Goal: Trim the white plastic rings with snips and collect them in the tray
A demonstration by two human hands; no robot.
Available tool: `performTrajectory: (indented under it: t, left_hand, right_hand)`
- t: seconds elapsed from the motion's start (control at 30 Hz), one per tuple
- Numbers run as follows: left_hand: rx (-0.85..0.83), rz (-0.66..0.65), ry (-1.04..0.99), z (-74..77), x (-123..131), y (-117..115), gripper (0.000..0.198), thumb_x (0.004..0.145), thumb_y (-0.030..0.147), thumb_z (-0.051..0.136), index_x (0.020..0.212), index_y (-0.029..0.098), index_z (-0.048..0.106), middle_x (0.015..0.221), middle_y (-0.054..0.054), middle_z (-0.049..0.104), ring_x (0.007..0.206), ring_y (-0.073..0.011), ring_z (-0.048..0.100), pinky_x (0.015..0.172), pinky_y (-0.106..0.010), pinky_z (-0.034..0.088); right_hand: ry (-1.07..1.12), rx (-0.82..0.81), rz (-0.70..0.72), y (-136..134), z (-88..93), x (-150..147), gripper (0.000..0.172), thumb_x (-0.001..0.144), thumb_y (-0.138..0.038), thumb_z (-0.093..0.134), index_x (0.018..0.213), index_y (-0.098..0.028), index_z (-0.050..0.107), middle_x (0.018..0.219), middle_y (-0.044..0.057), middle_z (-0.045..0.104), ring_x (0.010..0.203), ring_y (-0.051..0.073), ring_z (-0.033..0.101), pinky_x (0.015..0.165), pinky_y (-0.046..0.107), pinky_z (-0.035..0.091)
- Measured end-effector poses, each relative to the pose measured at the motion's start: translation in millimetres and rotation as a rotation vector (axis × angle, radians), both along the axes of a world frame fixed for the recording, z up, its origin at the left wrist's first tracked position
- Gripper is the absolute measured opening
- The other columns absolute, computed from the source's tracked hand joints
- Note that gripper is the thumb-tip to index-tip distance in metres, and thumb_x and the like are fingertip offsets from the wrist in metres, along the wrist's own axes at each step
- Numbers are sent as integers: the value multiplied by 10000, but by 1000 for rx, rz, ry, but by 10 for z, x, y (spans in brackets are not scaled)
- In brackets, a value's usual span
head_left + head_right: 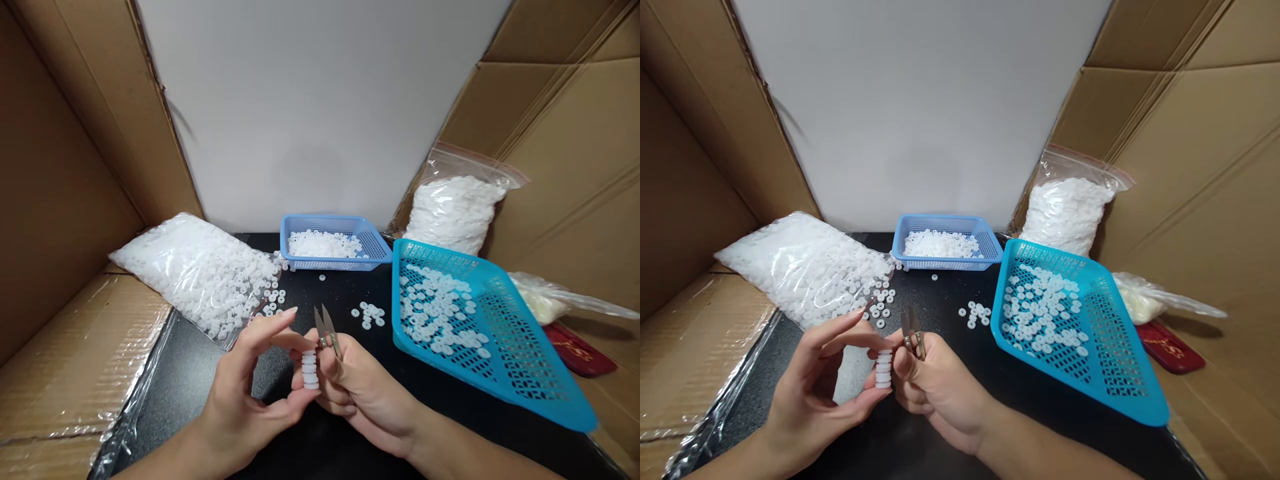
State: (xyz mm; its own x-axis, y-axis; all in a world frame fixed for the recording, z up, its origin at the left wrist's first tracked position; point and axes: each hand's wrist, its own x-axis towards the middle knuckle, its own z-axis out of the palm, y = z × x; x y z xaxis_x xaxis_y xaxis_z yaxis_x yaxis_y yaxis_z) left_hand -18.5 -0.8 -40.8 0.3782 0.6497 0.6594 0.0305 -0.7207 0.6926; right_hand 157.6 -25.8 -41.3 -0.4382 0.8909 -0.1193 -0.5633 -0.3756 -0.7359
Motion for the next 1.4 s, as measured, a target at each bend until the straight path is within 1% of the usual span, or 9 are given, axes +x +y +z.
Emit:
performTrajectory:
  t: [0.13, 0.43, 0.57, 0.8, 0.97, 1.13, 1.23, 1.3, 1.4]
  left_hand:
    - [39, -32, 6, -2, 13, -4, 790, 810, 69, 796, 1496, 292, 474, 1074, -48, 766, 904, -183, 721, 948, -336, 556]
    - [2, -42, 11, 10, 10, -19, 829, 803, 42, 775, 1515, 300, 437, 1089, -63, 764, 944, -204, 715, 917, -346, 574]
    - [-5, -52, 3, -2, 4, -10, 821, 821, 50, 764, 1522, 303, 420, 1070, -49, 758, 916, -185, 699, 903, -329, 567]
    - [-23, -60, 22, -14, 7, -9, 845, 823, 27, 748, 1535, 309, 390, 1086, -39, 745, 982, -177, 701, 924, -293, 546]
    - [5, -65, 21, 11, -4, -22, 841, 819, 41, 753, 1535, 298, 395, 1078, -42, 736, 995, -182, 701, 975, -307, 538]
    - [-15, -70, 22, -3, -14, -28, 848, 826, 42, 751, 1542, 302, 379, 1088, -56, 733, 1005, -203, 691, 964, -341, 552]
    - [-50, -114, 6, -11, -12, -28, 844, 842, 31, 736, 1546, 305, 361, 1102, -57, 726, 907, -181, 678, 892, -327, 569]
    - [-55, -141, 6, -6, -9, -24, 831, 849, 13, 720, 1540, 310, 368, 1105, -51, 722, 884, -171, 669, 860, -314, 565]
    - [-8, -143, 19, 10, -7, -13, 804, 841, -7, 723, 1517, 305, 418, 1107, -41, 729, 945, -176, 662, 915, -315, 531]
  right_hand:
    - [-25, -12, 11, -3, 6, 7, 534, 645, -530, 952, 781, -128, 628, 617, -25, 584, 457, 2, 271, 424, 191, 97]
    - [-44, -16, 26, -4, 43, 0, 492, 687, -523, 927, 790, -95, 707, 597, 25, 682, 403, -12, 196, 418, 221, 69]
    - [-22, -2, 45, -4, 30, 8, 493, 751, -556, 874, 837, -93, 728, 628, 38, 710, 375, -19, 173, 391, 217, 76]
    - [5, -27, 48, -4, 18, 15, 478, 714, -508, 918, 868, -96, 731, 717, 72, 760, 382, -25, 196, 389, 200, 77]
    - [23, -10, 87, -14, 29, 16, 475, 748, -510, 900, 960, -109, 759, 748, 79, 775, 365, -34, 207, 388, 190, 97]
    - [25, 9, 112, -21, 26, 15, 488, 810, -546, 840, 1026, -117, 755, 800, 82, 773, 364, -33, 198, 380, 192, 107]
    - [14, 20, 94, -14, 18, 13, 536, 716, -577, 891, 925, -107, 740, 741, 39, 723, 392, -27, 226, 391, 193, 108]
    - [12, 21, 60, -6, 6, 14, 520, 647, -537, 945, 828, -108, 713, 697, 10, 680, 419, -18, 267, 402, 190, 113]
    - [17, 28, 29, 2, -15, 16, 457, 675, -479, 952, 786, -114, 700, 702, 17, 681, 435, -15, 284, 410, 185, 118]
